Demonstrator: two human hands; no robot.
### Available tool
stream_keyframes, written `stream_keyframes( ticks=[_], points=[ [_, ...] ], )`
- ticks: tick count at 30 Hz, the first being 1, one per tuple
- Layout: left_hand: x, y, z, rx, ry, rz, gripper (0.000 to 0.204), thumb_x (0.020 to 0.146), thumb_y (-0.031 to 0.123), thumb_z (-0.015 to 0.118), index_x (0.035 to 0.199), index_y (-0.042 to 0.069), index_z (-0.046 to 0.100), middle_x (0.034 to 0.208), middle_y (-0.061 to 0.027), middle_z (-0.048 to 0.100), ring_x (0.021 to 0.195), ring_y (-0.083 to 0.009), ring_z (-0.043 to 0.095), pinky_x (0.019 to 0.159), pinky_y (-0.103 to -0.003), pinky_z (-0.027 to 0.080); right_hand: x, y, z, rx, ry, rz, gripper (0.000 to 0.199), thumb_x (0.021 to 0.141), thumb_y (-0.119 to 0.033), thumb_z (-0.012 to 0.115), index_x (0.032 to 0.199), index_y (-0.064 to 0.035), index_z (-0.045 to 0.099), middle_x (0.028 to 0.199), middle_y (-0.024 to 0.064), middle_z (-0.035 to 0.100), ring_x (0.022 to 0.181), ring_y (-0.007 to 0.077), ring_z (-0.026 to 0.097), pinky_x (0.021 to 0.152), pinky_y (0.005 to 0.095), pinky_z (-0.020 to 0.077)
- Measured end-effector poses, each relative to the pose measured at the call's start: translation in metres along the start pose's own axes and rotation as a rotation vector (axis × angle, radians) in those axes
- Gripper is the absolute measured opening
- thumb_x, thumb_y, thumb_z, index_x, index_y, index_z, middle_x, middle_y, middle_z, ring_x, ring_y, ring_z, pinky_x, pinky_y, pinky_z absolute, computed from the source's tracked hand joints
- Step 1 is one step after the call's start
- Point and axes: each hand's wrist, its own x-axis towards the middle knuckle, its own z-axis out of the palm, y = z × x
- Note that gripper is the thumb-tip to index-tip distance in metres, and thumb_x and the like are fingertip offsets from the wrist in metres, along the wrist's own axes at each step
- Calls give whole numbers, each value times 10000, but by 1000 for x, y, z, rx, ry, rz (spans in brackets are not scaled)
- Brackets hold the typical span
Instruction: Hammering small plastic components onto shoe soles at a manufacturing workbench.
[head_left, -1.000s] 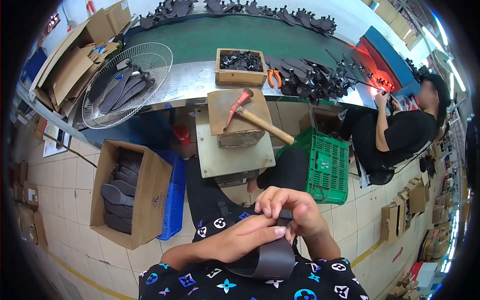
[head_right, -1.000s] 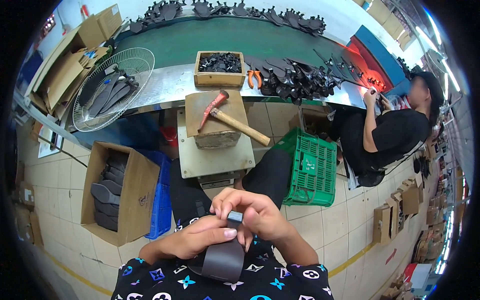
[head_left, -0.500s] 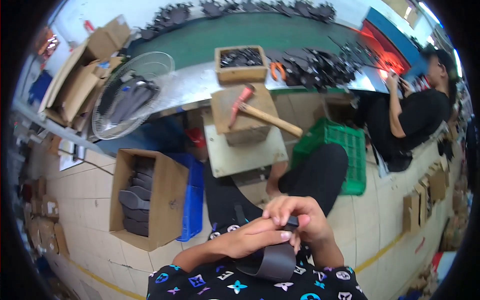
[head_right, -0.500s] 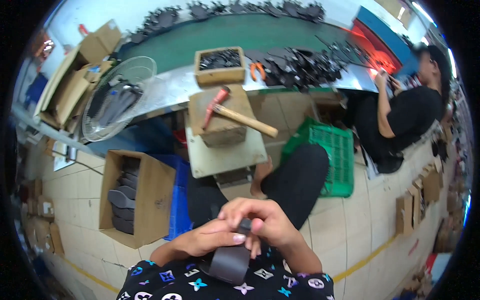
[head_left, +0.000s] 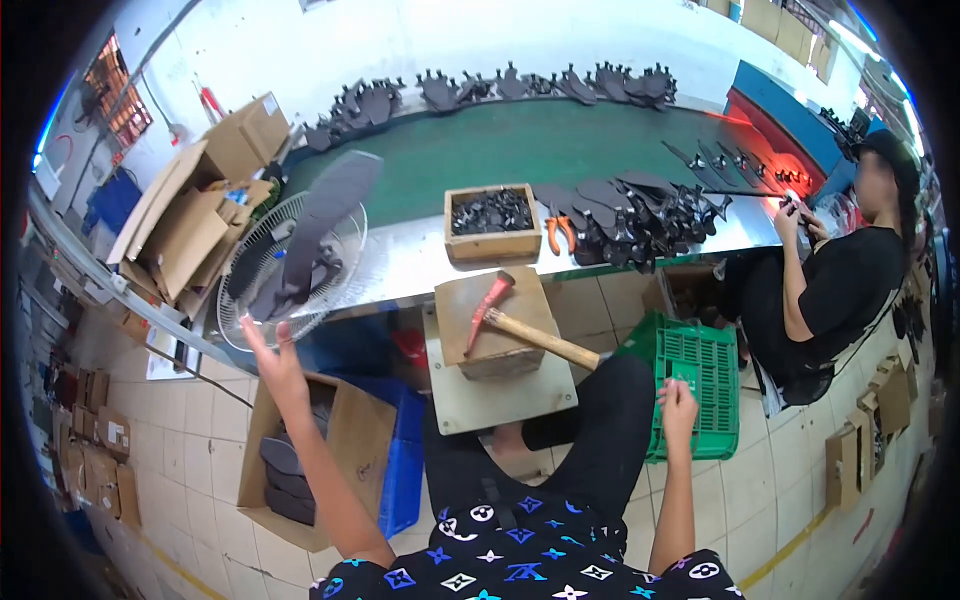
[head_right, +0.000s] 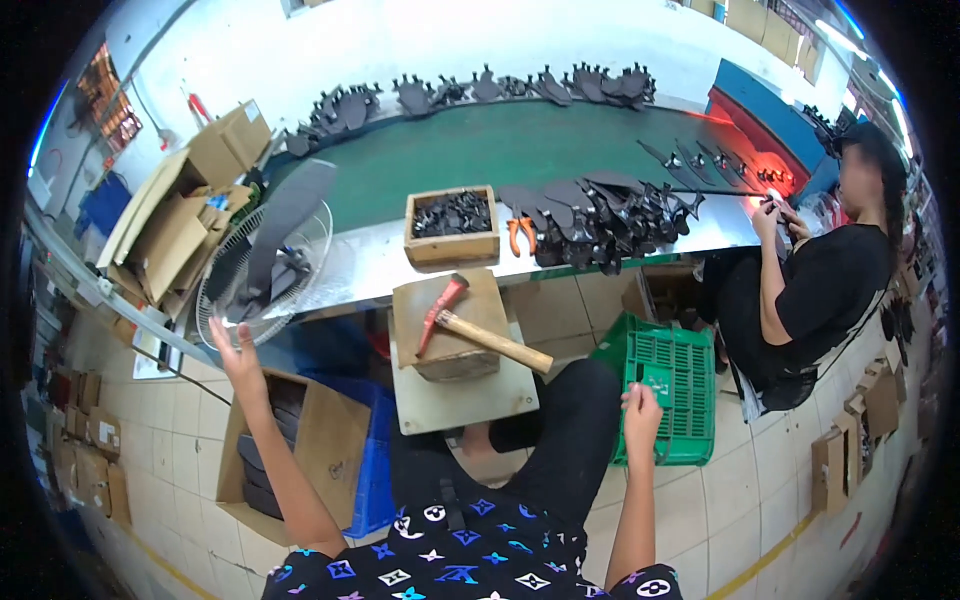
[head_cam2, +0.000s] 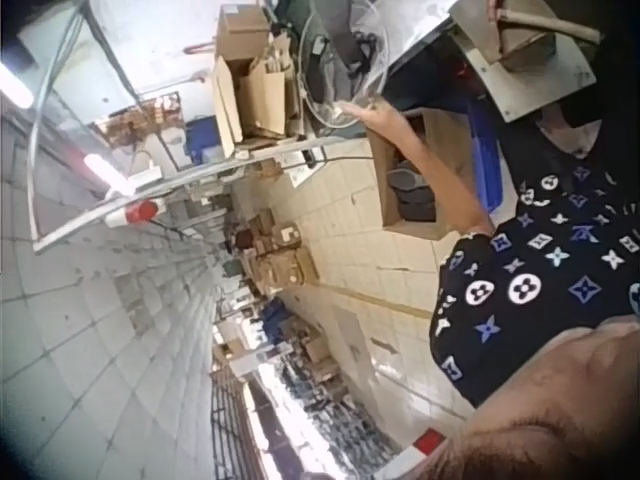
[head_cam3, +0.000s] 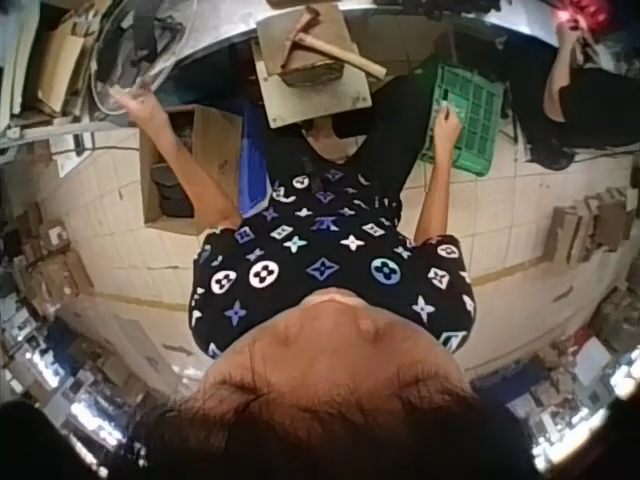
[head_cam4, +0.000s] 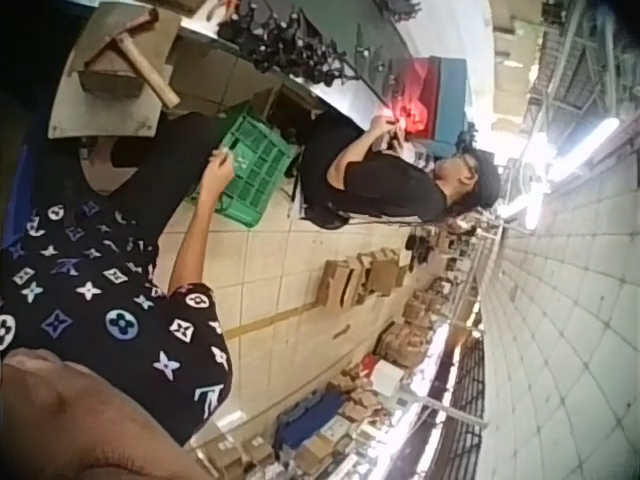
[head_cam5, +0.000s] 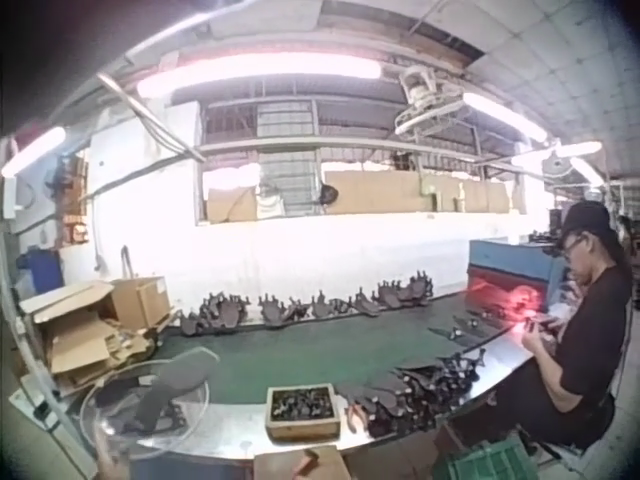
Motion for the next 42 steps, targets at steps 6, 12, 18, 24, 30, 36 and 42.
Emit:
stream_keyframes(
  ticks=[6, 12, 18, 24, 30, 36, 42],
  points=[
    [-211, -152, -47, -22, -740, -619, 252, 1022, 278, 513, 1041, 53, 623, 899, -49, 628, 784, -160, 573, 700, -314, 475, -165, 157, 15, 521, -335, 896, 444, 968, -315, 550, 1291, -21, 632, 1099, 127, 708, 1076, 276, 641, 928, 397, 511],
    [-412, -159, -192, 254, -1415, -1176, 383, 1005, 282, 495, 1223, -9, 616, 1119, -180, 694, 1047, -327, 639, 923, -418, 497, -136, 137, 7, 78, -716, 897, 434, 956, -299, 557, 1283, -25, 638, 1094, 130, 711, 1064, 276, 646, 929, 397, 512],
    [-426, -117, -81, 373, -1292, -1334, 372, 1001, 269, 499, 1228, -3, 609, 1114, -169, 696, 1019, -312, 647, 897, -411, 507, -121, 104, -35, -281, -1273, 789, 424, 942, -280, 564, 1274, -30, 645, 1087, 135, 715, 1050, 275, 653, 930, 395, 513],
    [-484, -152, -64, 332, -1132, -1186, 362, 997, 257, 503, 1233, 2, 602, 1109, -158, 697, 991, -297, 655, 871, -404, 517, -102, 162, -23, -494, -1606, 402, 414, 928, -261, 572, 1265, -35, 652, 1080, 139, 718, 1036, 275, 660, 931, 394, 515],
    [-491, -222, -133, 179, -971, -954, 353, 993, 245, 507, 1239, 8, 594, 1104, -147, 699, 963, -282, 663, 845, -396, 526, -49, 133, -37, -943, -1960, 377, 361, 940, -336, 587, 1114, -45, 712, 972, 175, 727, 866, 266, 717, 786, 400, 565],
    [-354, -142, -65, -128, -520, -1224, 251, 974, 156, 523, 1195, 58, 592, 1037, -99, 702, 793, -95, 633, 660, -210, 462, 89, -124, -35, 147, -500, -127, 203, 996, -170, 549, 1092, -12, 632, 771, 88, 632, 674, 162, 612, 615, 311, 502],
    [-224, -60, 3, -438, -620, -719, 218, 1019, 164, 531, 1196, 51, 588, 1102, -85, 683, 904, -131, 655, 764, -256, 509, 254, -194, 41, -644, 290, -742, 466, 884, -366, 678, 1193, -30, 585, 1116, 184, 624, 913, 371, 638, 768, 456, 531]
  ],
)
